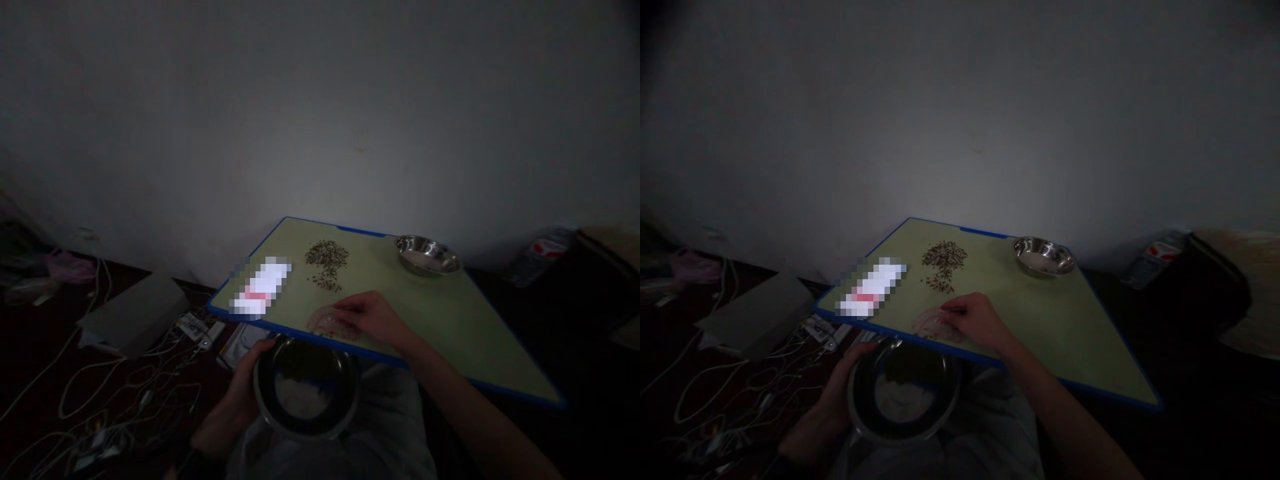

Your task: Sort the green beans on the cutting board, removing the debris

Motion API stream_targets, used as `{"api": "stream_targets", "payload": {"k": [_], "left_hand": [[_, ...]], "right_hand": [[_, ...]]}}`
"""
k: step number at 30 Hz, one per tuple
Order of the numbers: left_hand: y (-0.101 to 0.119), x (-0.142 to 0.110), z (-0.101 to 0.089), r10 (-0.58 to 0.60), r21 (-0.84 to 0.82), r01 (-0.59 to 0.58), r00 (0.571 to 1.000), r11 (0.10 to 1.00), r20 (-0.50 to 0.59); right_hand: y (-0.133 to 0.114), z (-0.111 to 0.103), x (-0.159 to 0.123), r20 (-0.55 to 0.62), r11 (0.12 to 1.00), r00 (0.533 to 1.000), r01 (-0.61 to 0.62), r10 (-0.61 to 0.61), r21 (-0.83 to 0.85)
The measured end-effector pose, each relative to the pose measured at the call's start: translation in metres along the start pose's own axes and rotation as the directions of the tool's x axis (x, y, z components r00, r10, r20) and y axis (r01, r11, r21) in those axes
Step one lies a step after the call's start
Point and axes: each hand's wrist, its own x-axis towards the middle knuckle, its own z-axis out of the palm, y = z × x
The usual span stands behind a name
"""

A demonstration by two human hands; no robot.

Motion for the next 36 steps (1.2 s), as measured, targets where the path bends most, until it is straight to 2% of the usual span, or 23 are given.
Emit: {"api": "stream_targets", "payload": {"k": [3,11,13,15,19,23,26,30,33,36], "left_hand": [[0.000,-0.002,0.000,-0.002,-0.021,0.002,0.999,1.000,0.033],[0.001,-0.006,0.006,-0.015,-0.035,0.016,0.999,0.999,0.031],[0.001,-0.007,0.006,-0.001,-0.029,0.002,1.000,1.000,0.027],[0.001,-0.007,0.006,-0.001,-0.026,0.002,1.000,1.000,0.021],[-0.001,-0.003,0.002,-0.061,-0.039,0.063,0.997,0.997,0.048],[-0.003,-0.001,0.003,-0.055,-0.036,0.056,0.998,0.998,0.041],[-0.004,-0.003,0.006,-0.052,-0.026,0.054,0.997,0.998,0.061],[-0.004,-0.004,0.008,-0.071,0.003,0.071,0.997,0.997,0.030],[-0.003,-0.004,0.008,-0.057,-0.019,0.057,0.998,0.998,0.015],[-0.003,-0.005,0.009,-0.074,-0.029,0.074,0.997,0.997,0.004]], "right_hand": [[-0.005,0.001,-0.007,0.019,0.999,1.000,-0.005,0.004,0.037],[-0.004,-0.001,-0.011,0.032,0.996,0.999,-0.033,0.030,0.087],[-0.004,-0.003,-0.015,-0.012,0.999,1.000,-0.018,0.019,0.043],[-0.005,-0.009,-0.019,-0.106,0.999,0.994,-0.002,-0.002,-0.038],[0.000,-0.030,-0.023,-0.265,0.982,0.963,-0.010,-0.041,-0.187],[0.017,-0.059,-0.007,-0.372,0.967,0.928,-0.106,0.013,-0.230],[0.027,-0.071,0.013,-0.391,0.944,0.919,-0.164,0.041,-0.286],[0.018,-0.064,0.024,-0.382,0.900,0.924,-0.170,0.004,-0.403],[0.004,-0.048,0.013,-0.392,0.847,0.916,-0.143,-0.082,-0.511],[-0.002,-0.034,-0.005,-0.393,0.808,0.915,-0.162,-0.093,-0.567]]}}
